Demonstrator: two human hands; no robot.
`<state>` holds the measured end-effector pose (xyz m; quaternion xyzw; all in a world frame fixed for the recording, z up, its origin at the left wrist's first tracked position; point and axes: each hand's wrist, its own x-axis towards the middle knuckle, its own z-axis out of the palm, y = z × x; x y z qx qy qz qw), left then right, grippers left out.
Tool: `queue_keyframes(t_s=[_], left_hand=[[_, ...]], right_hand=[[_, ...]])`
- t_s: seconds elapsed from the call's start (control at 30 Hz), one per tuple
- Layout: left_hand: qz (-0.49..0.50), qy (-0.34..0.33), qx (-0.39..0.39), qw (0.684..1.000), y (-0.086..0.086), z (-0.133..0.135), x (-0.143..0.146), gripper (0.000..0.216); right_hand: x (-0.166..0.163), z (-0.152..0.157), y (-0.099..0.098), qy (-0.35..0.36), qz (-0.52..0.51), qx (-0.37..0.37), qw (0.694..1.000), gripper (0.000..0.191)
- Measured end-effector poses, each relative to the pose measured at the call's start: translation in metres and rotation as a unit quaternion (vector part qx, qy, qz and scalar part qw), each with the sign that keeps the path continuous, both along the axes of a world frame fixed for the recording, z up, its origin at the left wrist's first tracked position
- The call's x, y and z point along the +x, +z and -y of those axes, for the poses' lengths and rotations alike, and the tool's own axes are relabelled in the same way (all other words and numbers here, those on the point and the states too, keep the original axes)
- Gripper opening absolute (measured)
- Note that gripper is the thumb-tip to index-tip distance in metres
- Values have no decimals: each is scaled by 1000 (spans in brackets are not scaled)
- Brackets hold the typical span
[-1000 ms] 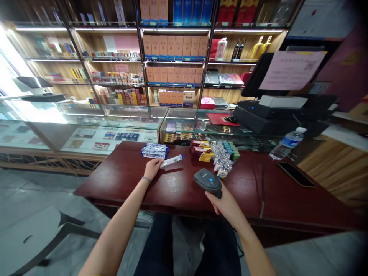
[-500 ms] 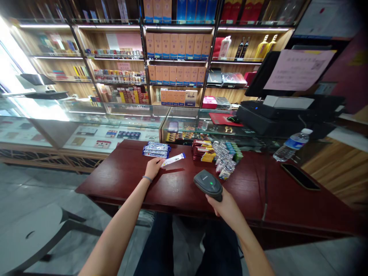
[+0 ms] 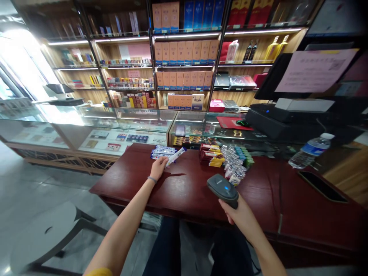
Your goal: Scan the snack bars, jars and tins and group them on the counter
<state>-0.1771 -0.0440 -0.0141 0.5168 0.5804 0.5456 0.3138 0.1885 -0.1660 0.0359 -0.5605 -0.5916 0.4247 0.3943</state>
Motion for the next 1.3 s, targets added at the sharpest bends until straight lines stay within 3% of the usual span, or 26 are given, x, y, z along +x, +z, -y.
queue_keyframes(t_s=[0.13, 0.23, 0.37, 0.53, 0.67, 0.87, 1.3], left_hand=[[-89, 5, 72, 993, 19, -9, -36, 35], [-176, 11, 85, 981, 33, -16, -61, 32], [-311, -18, 126, 942, 39, -24, -80, 30], [-419, -72, 139, 895, 21, -34, -90, 36], [-460, -67, 123, 877, 5, -40, -95, 31], [-479, -44, 99, 871, -3, -41, -95, 30], [-478, -11, 63, 876, -10, -36, -89, 28]], right_hand=[[0, 3, 6, -33, 2, 16, 999, 56], [-1, 4, 7, -42, -1, 22, 999, 55], [1, 1, 4, -40, -1, 16, 999, 54], [4, -2, 0, -33, 2, 2, 999, 48], [2, -1, 3, -62, 18, 9, 998, 48], [-2, -1, 5, -77, 10, 9, 997, 52], [-2, 1, 5, -99, 9, 0, 995, 37]])
